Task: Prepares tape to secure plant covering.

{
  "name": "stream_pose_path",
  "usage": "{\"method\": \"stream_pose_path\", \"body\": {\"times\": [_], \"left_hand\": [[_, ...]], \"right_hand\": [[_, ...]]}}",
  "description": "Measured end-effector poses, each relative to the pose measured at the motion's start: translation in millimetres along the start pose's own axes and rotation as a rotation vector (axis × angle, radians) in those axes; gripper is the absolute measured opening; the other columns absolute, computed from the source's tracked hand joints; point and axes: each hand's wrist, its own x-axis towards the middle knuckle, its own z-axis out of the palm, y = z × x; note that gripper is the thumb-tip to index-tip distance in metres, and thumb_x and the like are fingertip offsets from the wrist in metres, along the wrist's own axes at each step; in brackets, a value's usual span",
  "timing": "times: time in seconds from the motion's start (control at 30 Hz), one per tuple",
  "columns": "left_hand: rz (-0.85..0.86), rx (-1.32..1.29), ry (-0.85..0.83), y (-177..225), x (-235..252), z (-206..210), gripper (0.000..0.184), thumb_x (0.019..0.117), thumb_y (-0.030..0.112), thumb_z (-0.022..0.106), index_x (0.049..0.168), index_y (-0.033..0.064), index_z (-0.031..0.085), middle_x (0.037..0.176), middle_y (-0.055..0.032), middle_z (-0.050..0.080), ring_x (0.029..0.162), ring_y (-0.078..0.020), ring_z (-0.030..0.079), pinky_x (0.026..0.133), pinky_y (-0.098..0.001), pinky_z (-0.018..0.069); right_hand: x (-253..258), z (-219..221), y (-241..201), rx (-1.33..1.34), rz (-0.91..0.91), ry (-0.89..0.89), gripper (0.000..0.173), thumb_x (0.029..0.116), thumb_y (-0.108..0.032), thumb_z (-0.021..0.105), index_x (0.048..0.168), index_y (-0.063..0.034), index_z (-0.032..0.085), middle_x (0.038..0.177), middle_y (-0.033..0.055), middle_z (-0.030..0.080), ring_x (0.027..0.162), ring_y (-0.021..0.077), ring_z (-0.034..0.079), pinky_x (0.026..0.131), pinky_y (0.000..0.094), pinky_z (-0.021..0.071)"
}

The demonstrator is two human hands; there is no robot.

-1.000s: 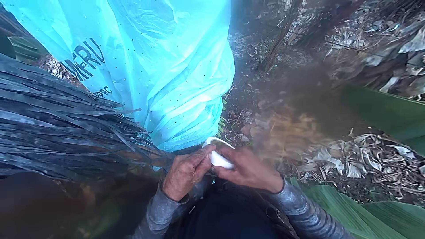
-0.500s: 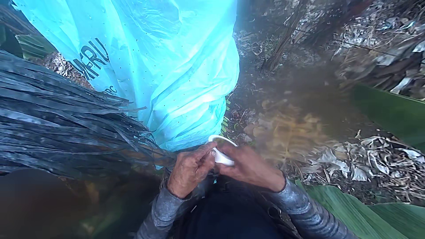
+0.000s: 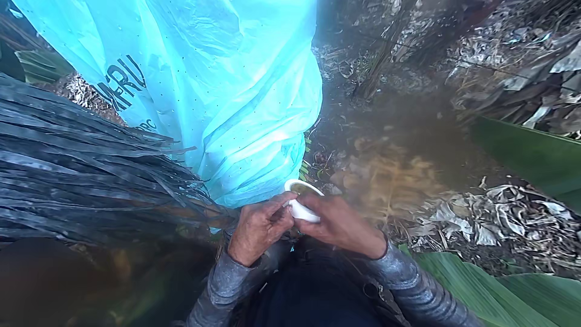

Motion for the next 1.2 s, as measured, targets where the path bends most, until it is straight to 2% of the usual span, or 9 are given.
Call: {"method": "stream_pose_path", "body": {"times": [0.2,0.33,0.4,0.53,0.63,0.73,0.93,1.1,1.2], "left_hand": [[0.060,0.088,0.139,-11,-3,8,0.021,0.0919,0.005,0.062,0.106,0.0027,0.078,0.066,-0.0023,0.068,0.054,-0.0019,0.059,0.055,-0.0178,0.0515],[0.025,-0.061,0.002,-9,-4,0,0.027,0.0956,0.006,0.061,0.118,-0.0011,0.073,0.077,-0.0042,0.073,0.062,-0.0009,0.064,0.061,-0.0174,0.0557],[0.011,-0.083,-0.007,-7,-4,0,0.027,0.0938,0.006,0.064,0.118,-0.0019,0.073,0.078,-0.0045,0.074,0.063,-0.0008,0.067,0.062,-0.0173,0.0578],[0.040,-0.013,0.071,-11,-5,7,0.026,0.0912,0.004,0.063,0.113,0.0017,0.076,0.069,-0.0024,0.069,0.055,0.0004,0.057,0.055,-0.0155,0.0502],[0.013,-0.137,-0.019,-11,-6,3,0.031,0.0931,0.004,0.062,0.121,-0.0019,0.071,0.075,-0.0034,0.072,0.061,-0.0006,0.063,0.060,-0.0174,0.0550],[-0.025,-0.166,-0.046,-7,-8,1,0.031,0.0907,0.004,0.065,0.121,-0.0028,0.071,0.076,-0.0030,0.073,0.063,-0.0005,0.066,0.063,-0.0174,0.0574],[0.023,-0.007,0.058,-13,-10,8,0.027,0.0906,0.004,0.062,0.113,0.0007,0.076,0.066,-0.0027,0.067,0.054,0.0000,0.056,0.054,-0.0159,0.0494],[-0.021,-0.163,-0.040,-13,-11,1,0.029,0.0926,0.006,0.066,0.120,-0.0030,0.071,0.076,-0.0026,0.074,0.064,-0.0007,0.067,0.063,-0.0183,0.0589],[-0.005,-0.069,0.032,-15,-10,5,0.025,0.0912,0.006,0.064,0.113,0.0002,0.075,0.067,-0.0008,0.068,0.055,0.0014,0.058,0.055,-0.0154,0.0510]], "right_hand": [[0,2,-4,0.001,-0.013,0.004,0.030,0.0933,-0.036,0.066,0.104,-0.0083,0.072,0.072,0.0053,0.068,0.064,0.0158,0.066,0.058,0.0368,0.0537],[-2,1,-2,0.011,0.007,0.011,0.029,0.0939,-0.036,0.066,0.105,-0.0100,0.073,0.075,0.0038,0.069,0.067,0.0130,0.067,0.061,0.0348,0.0547],[-2,1,-2,-0.006,0.004,0.011,0.028,0.0938,-0.035,0.066,0.103,-0.0097,0.072,0.073,0.0039,0.068,0.065,0.0133,0.066,0.059,0.0347,0.0537],[-2,-2,-1,0.045,0.023,-0.013,0.030,0.0928,-0.036,0.068,0.105,-0.0090,0.072,0.076,0.0043,0.069,0.067,0.0122,0.066,0.061,0.0335,0.0543],[-4,-4,1,0.070,0.037,-0.028,0.031,0.0928,-0.038,0.068,0.106,-0.0097,0.073,0.076,0.0035,0.070,0.068,0.0104,0.066,0.062,0.0322,0.0546],[-5,-2,1,0.059,0.022,-0.031,0.030,0.0931,-0.036,0.068,0.105,-0.0096,0.073,0.075,0.0036,0.069,0.067,0.0114,0.066,0.061,0.0335,0.0544],[-4,2,2,0.066,0.047,-0.046,0.032,0.0921,-0.038,0.068,0.106,-0.0092,0.073,0.076,0.0045,0.070,0.068,0.0126,0.067,0.062,0.0348,0.0546],[-5,3,0,0.066,0.057,-0.046,0.031,0.0924,-0.037,0.068,0.106,-0.0094,0.073,0.076,0.0040,0.070,0.067,0.0114,0.066,0.061,0.0332,0.0544],[-4,4,-2,0.055,0.074,-0.053,0.031,0.0922,-0.038,0.068,0.105,-0.0098,0.073,0.075,0.0040,0.069,0.067,0.0123,0.066,0.061,0.0346,0.0539]]}}
